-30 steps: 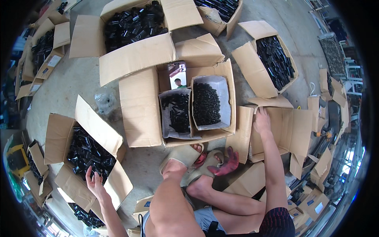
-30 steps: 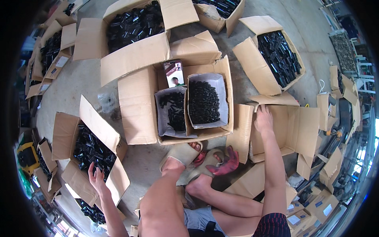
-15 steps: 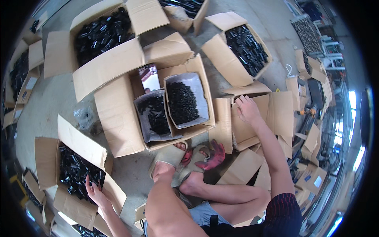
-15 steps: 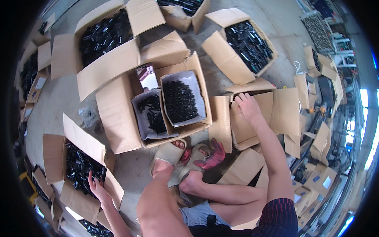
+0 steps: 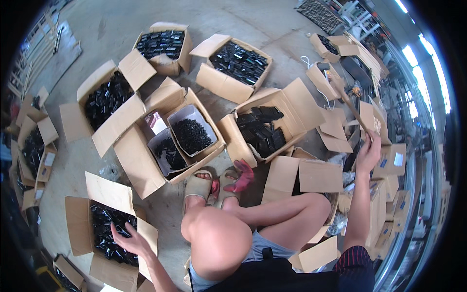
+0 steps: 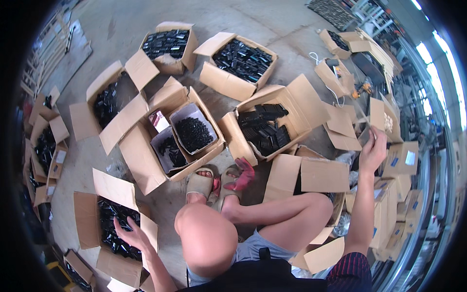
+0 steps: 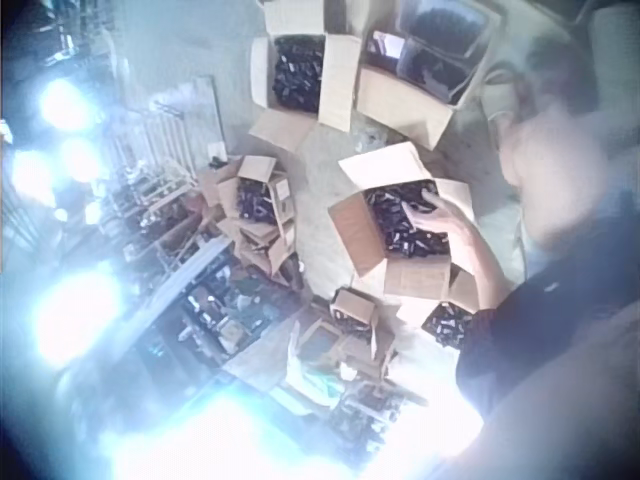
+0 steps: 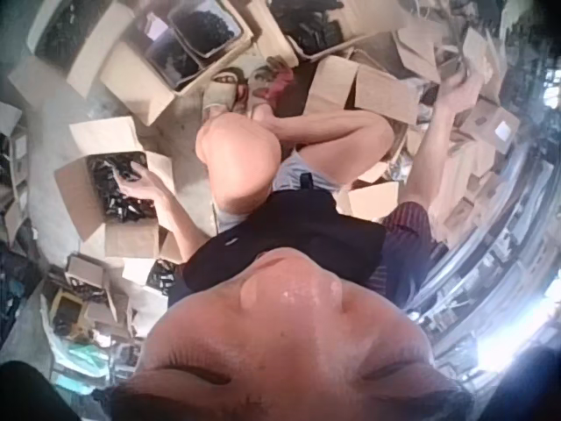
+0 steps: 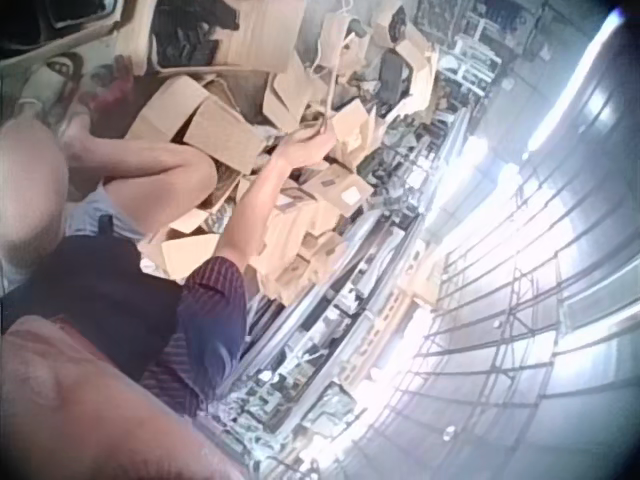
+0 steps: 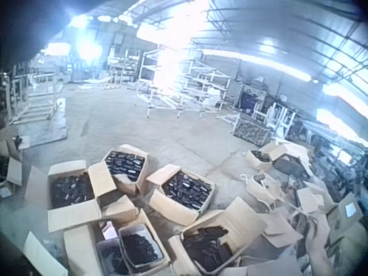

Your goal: The person assembles small black plastic components by hand, inserting a small pin or clip into each part and then placing the finished items into a cardboard box.

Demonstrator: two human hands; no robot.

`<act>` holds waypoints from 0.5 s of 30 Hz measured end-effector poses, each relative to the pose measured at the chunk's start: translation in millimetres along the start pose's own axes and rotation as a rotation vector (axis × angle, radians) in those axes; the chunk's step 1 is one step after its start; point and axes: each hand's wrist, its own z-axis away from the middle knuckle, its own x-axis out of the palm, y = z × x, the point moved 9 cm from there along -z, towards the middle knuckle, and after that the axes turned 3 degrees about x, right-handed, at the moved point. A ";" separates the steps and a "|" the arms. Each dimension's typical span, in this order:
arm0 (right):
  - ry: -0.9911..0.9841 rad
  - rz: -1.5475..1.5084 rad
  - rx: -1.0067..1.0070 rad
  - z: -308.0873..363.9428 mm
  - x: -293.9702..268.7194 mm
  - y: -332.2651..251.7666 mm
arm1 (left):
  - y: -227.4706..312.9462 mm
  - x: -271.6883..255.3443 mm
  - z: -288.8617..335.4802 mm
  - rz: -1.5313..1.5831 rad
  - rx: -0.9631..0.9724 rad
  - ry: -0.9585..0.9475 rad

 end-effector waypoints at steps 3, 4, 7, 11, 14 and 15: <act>-0.158 0.125 0.216 32.3 17.8 73.6 | 139.5 -1.7 -0.8 0.524 0.139 -0.185; -0.388 0.173 0.413 61.0 37.5 111.5 | 195.8 -4.5 11.4 0.595 0.239 -0.324; -0.723 0.166 0.595 162.4 77.8 175.7 | 374.5 -66.5 53.1 1.001 0.794 -0.644; -0.755 -0.164 0.496 208.5 132.0 73.8 | 497.2 -198.3 68.6 1.301 1.189 -0.628; -0.738 -0.246 0.496 209.0 130.9 47.0 | 516.4 -211.2 87.9 1.406 1.217 -0.666; -0.719 -0.223 0.497 202.8 114.0 65.1 | 521.8 -208.6 97.4 1.466 1.196 -0.695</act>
